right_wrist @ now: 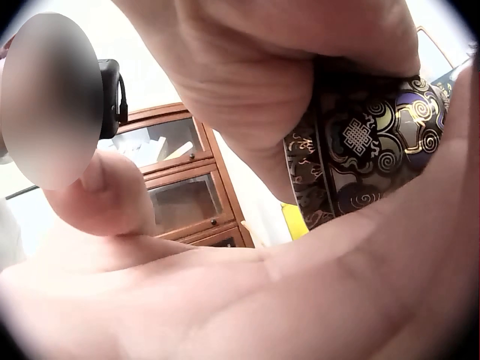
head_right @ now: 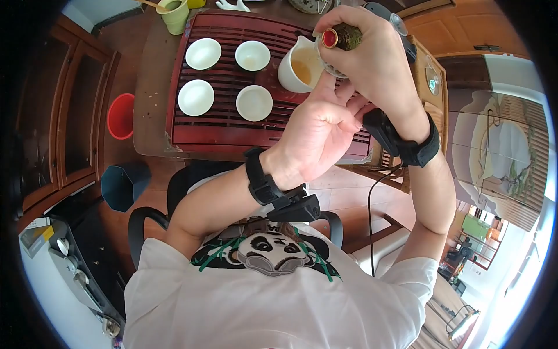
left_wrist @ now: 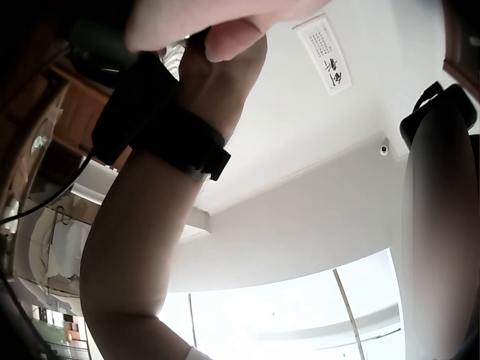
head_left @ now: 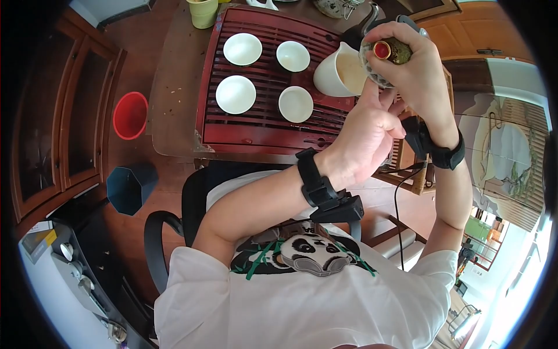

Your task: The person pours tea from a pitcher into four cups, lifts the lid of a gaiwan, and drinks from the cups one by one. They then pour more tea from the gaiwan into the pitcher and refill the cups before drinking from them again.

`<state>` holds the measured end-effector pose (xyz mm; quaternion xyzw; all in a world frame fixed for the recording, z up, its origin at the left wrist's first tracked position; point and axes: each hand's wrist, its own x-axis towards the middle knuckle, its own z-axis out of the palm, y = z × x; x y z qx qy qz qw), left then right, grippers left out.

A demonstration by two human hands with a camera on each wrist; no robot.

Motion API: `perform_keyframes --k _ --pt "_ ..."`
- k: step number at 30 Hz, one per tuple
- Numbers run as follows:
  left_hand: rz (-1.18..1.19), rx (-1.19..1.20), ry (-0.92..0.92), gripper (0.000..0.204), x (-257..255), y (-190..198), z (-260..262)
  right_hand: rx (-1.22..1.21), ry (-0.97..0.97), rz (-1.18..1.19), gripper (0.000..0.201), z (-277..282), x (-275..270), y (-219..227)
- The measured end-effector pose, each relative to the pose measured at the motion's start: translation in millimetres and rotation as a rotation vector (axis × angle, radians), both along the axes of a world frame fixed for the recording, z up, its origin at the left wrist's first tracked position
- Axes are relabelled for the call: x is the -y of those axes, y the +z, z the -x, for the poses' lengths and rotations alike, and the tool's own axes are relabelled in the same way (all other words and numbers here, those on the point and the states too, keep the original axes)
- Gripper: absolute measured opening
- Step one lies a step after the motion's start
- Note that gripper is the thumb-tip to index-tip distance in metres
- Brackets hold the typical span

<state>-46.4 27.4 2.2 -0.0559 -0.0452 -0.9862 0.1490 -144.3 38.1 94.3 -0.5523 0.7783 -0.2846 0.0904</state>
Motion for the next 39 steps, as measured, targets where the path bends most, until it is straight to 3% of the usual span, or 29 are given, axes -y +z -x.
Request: perform_keyframes --k 1,4,25,29,32,34,37,39 --pt "-0.002 0.0 0.003 0.097 -1 0 0 -0.039 -0.043 -0.124 0.02 0 3 4" --pt "-0.027 -0.013 -0.001 0.099 -3 -1 0 -0.166 -0.042 -0.109 0.019 18 -6 -11" --pt "-0.043 -0.005 -0.044 0.097 -7 0 -1 -0.235 -0.003 -0.08 0.019 20 -12 -14" --pt "-0.048 -0.025 -0.022 0.096 -8 4 -3 -0.179 -0.039 -0.143 0.018 5 -6 -1" --pt "-0.058 -0.022 -0.037 0.094 -5 5 -3 -0.287 0.002 -0.121 0.017 -27 5 20" --pt "-0.059 -0.02 -0.058 0.093 -3 3 -3 -0.308 0.089 -0.256 0.017 -22 6 24" --pt "-0.107 -0.011 -0.08 0.091 -5 -1 -3 -0.248 0.011 -0.027 0.016 -13 -5 0" --pt "-0.08 0.008 -0.064 0.089 -5 -4 -2 -0.154 -0.078 -0.013 0.015 9 -8 -20"
